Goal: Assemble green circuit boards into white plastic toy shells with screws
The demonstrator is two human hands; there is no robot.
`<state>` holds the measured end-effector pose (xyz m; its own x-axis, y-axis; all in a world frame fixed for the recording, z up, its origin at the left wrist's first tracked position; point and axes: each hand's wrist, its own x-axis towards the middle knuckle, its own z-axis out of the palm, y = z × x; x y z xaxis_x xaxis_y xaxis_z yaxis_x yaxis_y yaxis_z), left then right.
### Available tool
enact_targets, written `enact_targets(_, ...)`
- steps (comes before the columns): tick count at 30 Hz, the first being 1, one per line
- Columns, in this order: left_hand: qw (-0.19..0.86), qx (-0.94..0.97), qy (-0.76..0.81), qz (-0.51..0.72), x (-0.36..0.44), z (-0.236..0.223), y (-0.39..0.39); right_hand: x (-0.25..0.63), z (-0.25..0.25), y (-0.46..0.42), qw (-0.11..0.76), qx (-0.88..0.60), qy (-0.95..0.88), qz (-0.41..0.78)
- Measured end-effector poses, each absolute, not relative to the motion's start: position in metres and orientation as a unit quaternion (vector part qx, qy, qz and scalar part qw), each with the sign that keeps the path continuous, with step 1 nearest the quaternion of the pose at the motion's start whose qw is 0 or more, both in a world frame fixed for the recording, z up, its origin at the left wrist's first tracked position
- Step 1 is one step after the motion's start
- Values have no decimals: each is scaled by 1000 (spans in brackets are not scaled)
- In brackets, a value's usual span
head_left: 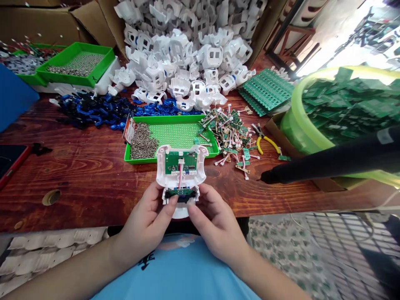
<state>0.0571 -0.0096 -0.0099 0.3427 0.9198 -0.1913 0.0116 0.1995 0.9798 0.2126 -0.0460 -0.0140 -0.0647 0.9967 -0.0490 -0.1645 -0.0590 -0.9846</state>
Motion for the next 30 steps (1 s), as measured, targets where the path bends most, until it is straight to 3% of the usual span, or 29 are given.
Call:
enact_targets(13,591,520,417,454,53,-20,-20,198,-16,-44,517,-513,-544,418)
enact_targets(30,695,408,440,397,55,-4,-7,201,-8,-44,470,-518,-537,471)
